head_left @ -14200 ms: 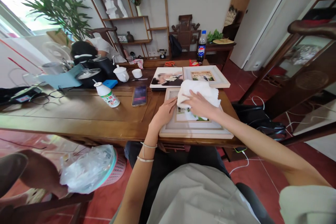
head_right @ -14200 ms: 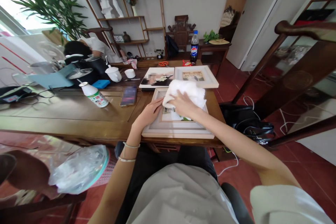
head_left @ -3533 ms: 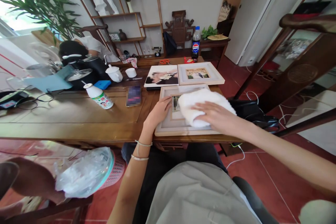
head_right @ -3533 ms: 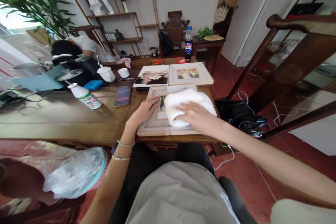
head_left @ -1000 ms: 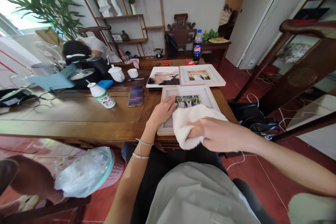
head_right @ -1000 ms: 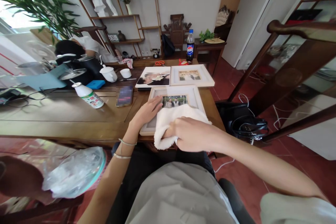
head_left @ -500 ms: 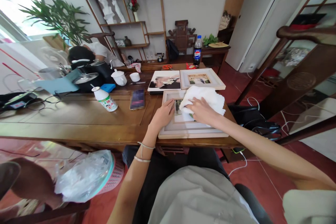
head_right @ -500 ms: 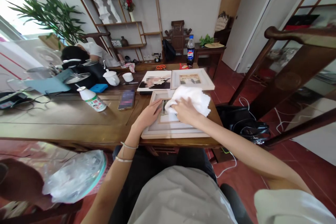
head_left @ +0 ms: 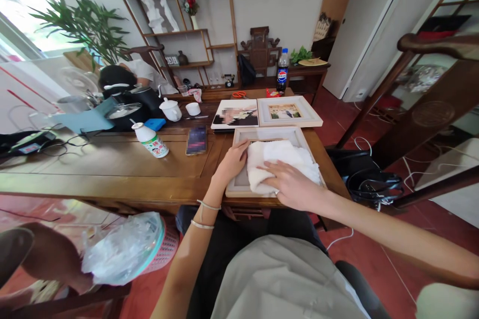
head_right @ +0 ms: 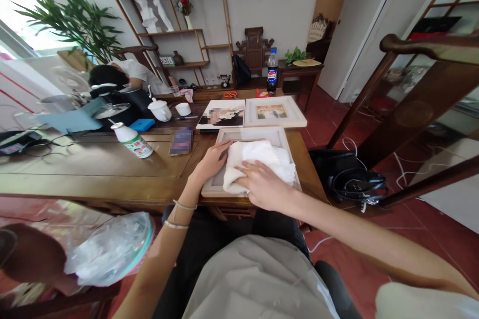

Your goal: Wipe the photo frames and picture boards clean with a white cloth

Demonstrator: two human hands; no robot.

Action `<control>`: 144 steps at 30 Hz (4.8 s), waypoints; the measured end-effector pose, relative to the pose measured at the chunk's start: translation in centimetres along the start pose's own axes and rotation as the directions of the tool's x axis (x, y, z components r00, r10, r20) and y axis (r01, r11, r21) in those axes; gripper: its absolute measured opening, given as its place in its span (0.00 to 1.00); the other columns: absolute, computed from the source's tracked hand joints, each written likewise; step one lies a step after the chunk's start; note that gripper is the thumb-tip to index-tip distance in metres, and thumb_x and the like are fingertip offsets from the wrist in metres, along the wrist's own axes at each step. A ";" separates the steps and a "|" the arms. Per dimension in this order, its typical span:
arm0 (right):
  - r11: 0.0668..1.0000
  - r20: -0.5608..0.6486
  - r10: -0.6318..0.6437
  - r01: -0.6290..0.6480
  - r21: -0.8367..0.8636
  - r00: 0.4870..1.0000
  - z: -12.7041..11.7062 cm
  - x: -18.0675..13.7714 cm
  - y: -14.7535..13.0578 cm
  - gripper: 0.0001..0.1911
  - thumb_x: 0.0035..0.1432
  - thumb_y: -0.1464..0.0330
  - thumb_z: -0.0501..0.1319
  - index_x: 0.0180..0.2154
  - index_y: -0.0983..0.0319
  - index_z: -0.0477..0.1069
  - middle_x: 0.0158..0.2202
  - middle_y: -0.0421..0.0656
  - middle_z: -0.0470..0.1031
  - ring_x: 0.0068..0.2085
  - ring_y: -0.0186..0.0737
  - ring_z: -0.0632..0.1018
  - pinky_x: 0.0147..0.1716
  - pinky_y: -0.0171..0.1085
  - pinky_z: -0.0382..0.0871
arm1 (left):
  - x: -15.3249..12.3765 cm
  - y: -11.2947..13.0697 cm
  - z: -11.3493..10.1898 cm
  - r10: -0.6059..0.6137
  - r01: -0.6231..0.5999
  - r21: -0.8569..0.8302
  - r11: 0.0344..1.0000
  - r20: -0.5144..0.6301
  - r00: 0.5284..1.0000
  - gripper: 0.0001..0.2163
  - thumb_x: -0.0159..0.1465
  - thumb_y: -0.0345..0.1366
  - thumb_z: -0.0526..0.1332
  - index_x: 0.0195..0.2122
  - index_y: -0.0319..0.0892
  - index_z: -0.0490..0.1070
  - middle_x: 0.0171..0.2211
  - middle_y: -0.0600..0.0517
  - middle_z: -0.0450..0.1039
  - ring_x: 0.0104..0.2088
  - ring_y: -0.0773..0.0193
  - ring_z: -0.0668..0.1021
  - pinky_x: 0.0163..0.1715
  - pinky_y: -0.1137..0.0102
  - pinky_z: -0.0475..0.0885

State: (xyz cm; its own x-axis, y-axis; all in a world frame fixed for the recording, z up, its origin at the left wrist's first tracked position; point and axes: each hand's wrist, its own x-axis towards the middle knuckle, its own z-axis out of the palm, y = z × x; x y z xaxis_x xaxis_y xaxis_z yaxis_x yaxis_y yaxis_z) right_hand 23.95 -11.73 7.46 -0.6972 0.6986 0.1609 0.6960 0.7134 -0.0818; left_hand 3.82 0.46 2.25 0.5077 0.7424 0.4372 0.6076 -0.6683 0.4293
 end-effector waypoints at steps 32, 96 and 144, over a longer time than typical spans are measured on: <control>0.915 0.021 0.275 -0.255 -0.311 0.961 -0.9 1.3 7.8 0.33 0.48 0.87 0.54 0.53 0.58 0.71 0.63 0.50 0.64 0.63 0.55 0.63 0.57 0.58 0.58 | -0.2 0.0 0.2 -0.029 0.029 -0.007 1.000 0.028 0.999 0.18 0.68 0.30 0.49 0.57 0.38 0.68 0.60 0.43 0.67 0.60 0.56 0.69 0.61 0.59 0.64; 0.934 -0.028 0.224 -0.223 -0.280 0.974 -0.8 1.2 7.4 0.32 0.46 0.79 0.58 0.55 0.59 0.70 0.60 0.50 0.66 0.60 0.57 0.66 0.55 0.52 0.60 | -0.2 -0.2 0.1 -0.005 0.003 0.033 0.999 0.047 0.999 0.20 0.67 0.26 0.48 0.58 0.39 0.67 0.61 0.44 0.66 0.61 0.57 0.69 0.61 0.61 0.65; 0.994 0.031 -0.016 0.019 -0.104 0.999 -0.4 1.5 0.5 0.29 0.50 0.84 0.53 0.54 0.62 0.69 0.52 0.53 0.71 0.55 0.51 0.69 0.53 0.49 0.63 | -0.4 -0.1 0.3 -0.016 0.017 -0.013 1.000 0.073 0.997 0.20 0.68 0.30 0.50 0.60 0.40 0.64 0.62 0.43 0.64 0.63 0.56 0.65 0.61 0.58 0.63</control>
State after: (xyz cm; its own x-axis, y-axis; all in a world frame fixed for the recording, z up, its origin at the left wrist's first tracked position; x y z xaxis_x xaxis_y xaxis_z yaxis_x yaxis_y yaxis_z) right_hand 23.33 -10.33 8.10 -0.7130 0.6888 0.1312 0.6969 0.7168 0.0242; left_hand 3.72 0.24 1.81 0.5413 0.7544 0.3713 0.6079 -0.6562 0.4471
